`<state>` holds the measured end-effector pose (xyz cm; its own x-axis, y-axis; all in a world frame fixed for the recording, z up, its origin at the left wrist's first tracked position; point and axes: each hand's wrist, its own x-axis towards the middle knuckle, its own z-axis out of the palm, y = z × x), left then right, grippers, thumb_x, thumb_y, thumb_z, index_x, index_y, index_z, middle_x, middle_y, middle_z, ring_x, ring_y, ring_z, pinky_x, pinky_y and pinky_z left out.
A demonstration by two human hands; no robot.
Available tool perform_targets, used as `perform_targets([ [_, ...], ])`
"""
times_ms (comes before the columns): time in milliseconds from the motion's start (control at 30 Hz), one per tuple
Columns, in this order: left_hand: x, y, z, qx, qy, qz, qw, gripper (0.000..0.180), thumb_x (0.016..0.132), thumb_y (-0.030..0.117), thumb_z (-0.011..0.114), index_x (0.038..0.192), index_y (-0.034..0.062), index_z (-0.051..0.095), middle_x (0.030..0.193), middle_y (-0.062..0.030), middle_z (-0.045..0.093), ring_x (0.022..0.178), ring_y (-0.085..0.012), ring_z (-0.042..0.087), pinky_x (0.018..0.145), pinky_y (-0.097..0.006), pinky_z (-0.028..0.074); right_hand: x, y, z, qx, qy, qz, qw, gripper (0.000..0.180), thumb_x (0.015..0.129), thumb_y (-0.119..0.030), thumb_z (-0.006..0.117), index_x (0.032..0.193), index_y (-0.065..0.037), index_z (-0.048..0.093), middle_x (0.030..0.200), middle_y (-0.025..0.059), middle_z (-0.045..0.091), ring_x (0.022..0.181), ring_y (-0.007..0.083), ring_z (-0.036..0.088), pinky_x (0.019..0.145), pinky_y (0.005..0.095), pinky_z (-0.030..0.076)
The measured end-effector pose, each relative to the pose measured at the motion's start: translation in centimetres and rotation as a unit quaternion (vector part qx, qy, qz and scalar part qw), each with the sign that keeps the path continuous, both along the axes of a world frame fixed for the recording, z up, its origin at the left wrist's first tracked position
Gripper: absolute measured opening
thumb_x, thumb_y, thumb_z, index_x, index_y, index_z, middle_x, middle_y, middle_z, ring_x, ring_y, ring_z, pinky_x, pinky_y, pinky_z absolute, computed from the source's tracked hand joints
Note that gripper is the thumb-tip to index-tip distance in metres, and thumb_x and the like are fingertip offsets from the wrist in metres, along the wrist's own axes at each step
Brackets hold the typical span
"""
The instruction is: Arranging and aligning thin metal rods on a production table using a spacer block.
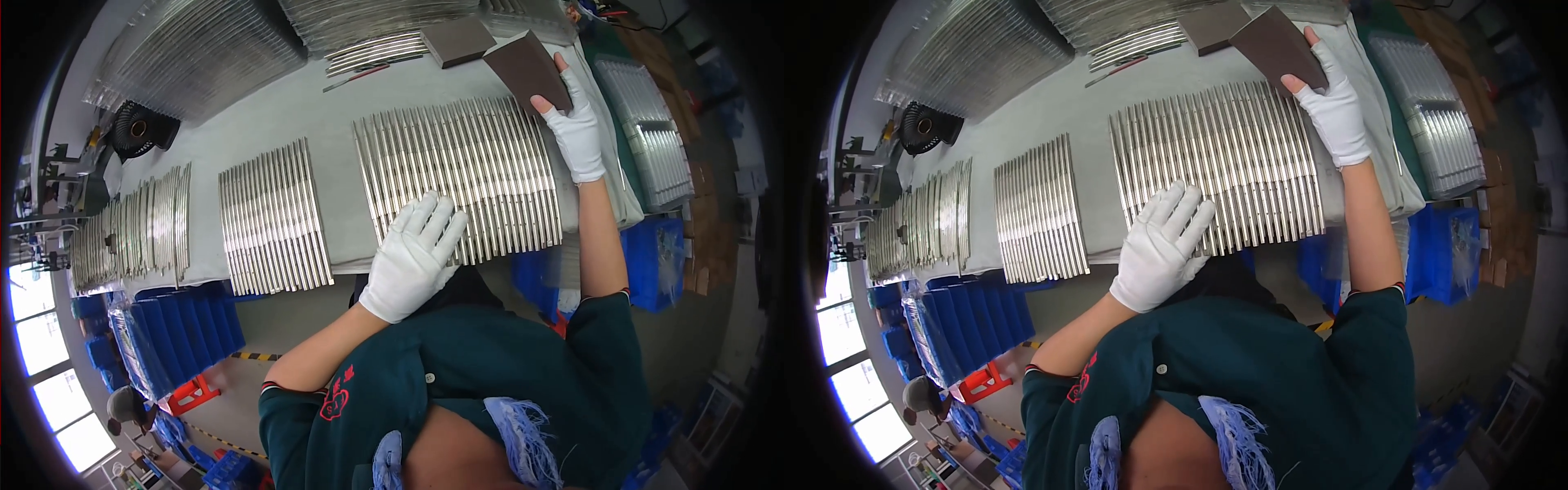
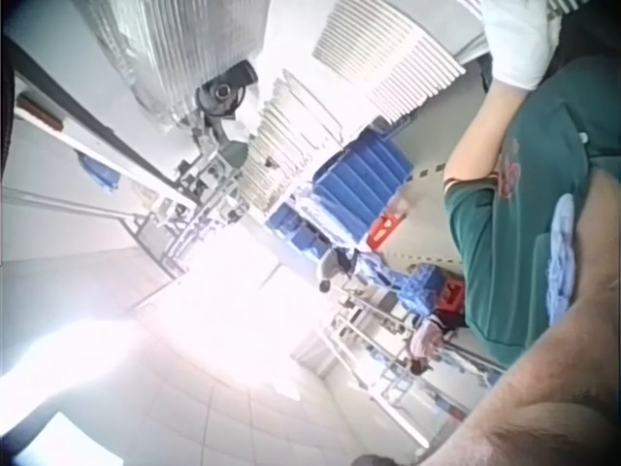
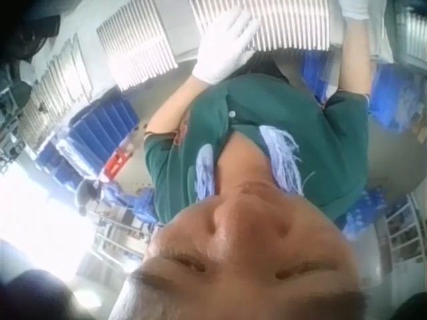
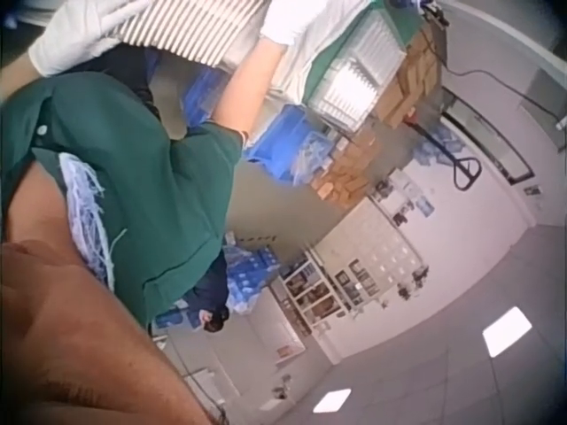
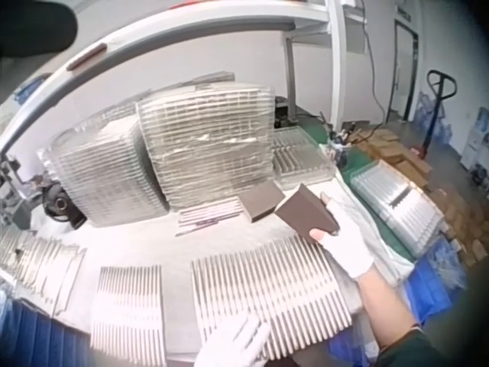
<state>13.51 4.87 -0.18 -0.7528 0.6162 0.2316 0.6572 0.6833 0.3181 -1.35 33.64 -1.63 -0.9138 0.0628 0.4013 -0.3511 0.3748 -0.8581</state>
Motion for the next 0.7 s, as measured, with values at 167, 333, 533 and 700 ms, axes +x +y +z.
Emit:
perform_targets([
  [167,0.3,0.1,-0.2,0.030,0.023,0.003,0.999,0.078,0.058,0.016,0.085,0.130,0.0002,0.059,0.133,-0.0181,0.058,0.127,-0.0395,0.056,0.109,-0.050,0.045,0.9,-1.3,1.1,0.014,-0.044,0.079,0.996,0.071,0.091,-0.014,0.080,0.155,-0.015,0.049,0.143,0.0072,0.063,0.124,0.0137,0.060,0.107,0.0277,0.046],
  [333,0.4,-0.2,-0.2,0.031,0.032,-0.019,0.999,0.065,0.066,0.021,0.082,0.126,0.0043,0.062,0.132,-0.0164,0.059,0.128,-0.0376,0.055,0.110,-0.049,0.044,2.3,-2.0,3.4,0.024,-0.122,0.203,0.971,0.066,0.091,-0.008,0.077,0.152,-0.015,0.053,0.144,0.0056,0.063,0.127,0.0138,0.059,0.110,0.0274,0.044],
  [533,0.3,-0.2,-0.7,0.082,0.027,-0.039,0.995,0.055,0.072,0.027,0.083,0.118,0.0049,0.063,0.128,-0.0193,0.060,0.120,-0.0393,0.060,0.105,-0.049,0.049,1.6,-4.1,6.2,0.076,-0.229,0.358,0.902,0.064,0.089,-0.002,0.073,0.150,-0.016,0.055,0.143,0.0032,0.065,0.124,0.0151,0.063,0.106,0.0311,0.050],
  [700,0.0,-0.1,-0.6,0.110,0.037,-0.051,0.992,0.055,0.071,0.027,0.085,0.115,0.0036,0.063,0.124,-0.0217,0.061,0.115,-0.0415,0.063,0.102,-0.048,0.052,1.4,-6.7,6.6,0.243,-0.086,0.397,0.881,0.062,0.087,0.005,0.071,0.143,-0.020,0.062,0.138,0.0034,0.068,0.124,0.0173,0.065,0.107,0.0303,0.051],
])
